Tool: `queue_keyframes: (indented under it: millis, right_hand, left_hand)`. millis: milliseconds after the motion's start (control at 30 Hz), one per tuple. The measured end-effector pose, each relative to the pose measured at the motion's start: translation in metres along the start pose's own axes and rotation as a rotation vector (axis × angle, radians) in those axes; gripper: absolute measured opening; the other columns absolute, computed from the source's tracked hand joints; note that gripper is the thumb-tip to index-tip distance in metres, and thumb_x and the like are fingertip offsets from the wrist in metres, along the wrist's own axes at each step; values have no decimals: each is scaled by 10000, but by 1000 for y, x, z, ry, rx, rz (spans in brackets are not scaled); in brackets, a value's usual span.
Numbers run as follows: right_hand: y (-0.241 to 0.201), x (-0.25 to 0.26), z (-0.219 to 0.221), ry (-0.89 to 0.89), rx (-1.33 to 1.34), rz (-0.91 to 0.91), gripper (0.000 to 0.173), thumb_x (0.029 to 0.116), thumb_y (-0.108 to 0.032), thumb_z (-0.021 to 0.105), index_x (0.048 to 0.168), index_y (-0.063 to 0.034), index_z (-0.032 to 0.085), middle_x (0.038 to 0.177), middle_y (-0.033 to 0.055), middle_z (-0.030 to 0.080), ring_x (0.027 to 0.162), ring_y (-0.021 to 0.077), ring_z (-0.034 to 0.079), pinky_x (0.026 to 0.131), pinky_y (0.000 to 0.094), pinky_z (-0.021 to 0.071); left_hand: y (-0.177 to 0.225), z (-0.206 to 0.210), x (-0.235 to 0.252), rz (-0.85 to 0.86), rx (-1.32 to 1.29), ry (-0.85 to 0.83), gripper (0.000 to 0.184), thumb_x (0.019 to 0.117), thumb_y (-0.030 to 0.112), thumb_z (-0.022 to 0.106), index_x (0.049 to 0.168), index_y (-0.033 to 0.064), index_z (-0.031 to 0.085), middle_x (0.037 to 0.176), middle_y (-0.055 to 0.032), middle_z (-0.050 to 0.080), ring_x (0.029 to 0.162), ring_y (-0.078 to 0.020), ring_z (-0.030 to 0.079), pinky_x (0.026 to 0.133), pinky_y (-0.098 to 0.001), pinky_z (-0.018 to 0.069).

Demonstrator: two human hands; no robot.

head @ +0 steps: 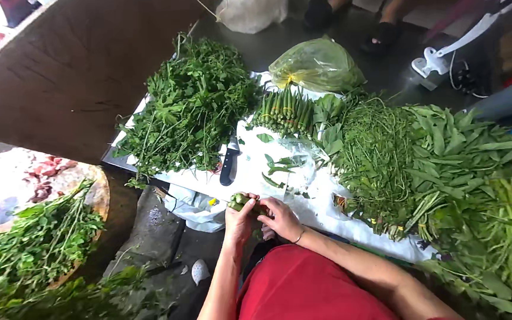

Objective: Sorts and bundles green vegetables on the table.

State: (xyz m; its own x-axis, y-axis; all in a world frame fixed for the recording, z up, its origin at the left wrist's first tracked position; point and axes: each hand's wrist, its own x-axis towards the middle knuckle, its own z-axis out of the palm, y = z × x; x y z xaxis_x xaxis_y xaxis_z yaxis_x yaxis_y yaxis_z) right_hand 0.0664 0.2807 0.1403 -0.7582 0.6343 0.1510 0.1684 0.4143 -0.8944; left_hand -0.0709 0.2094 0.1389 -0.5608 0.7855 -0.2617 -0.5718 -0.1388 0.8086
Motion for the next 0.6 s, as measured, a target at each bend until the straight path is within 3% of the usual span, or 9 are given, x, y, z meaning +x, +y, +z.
queue_keyframes:
  millis: [167, 367, 600]
  right_hand:
    - [-8, -1, 0, -65, 13, 84, 384, 878, -50, 703, 1235, 83, 651, 1183, 244, 682, 1009, 305, 697, 886, 404, 577]
    - [-10, 2, -1, -33, 89, 199, 459, 870, -85, 735, 1273, 97, 613, 1224, 239, 672, 1151, 284, 666, 1028, 394, 527]
    - [2, 2, -6, -21, 82, 155, 452, 839, -127, 768, 1212, 90, 635, 1113, 207, 687, 971, 237, 690, 867, 354, 578]
  left_hand:
    - [1, 3, -7, 40, 133, 55, 355, 791, 18, 786, 1070, 3, 567, 886, -81, 719, 811, -182, 715, 743, -356, 618]
    - [0, 22, -3, 104, 244, 111, 362, 788, -8, 778, 1072, -23, 553, 865, -93, 695, 806, -184, 701, 770, -367, 614]
    - [2, 25, 0, 178, 506, 56, 313, 797, 56, 801, 1032, -1, 602, 834, -47, 707, 773, -131, 697, 744, -316, 602]
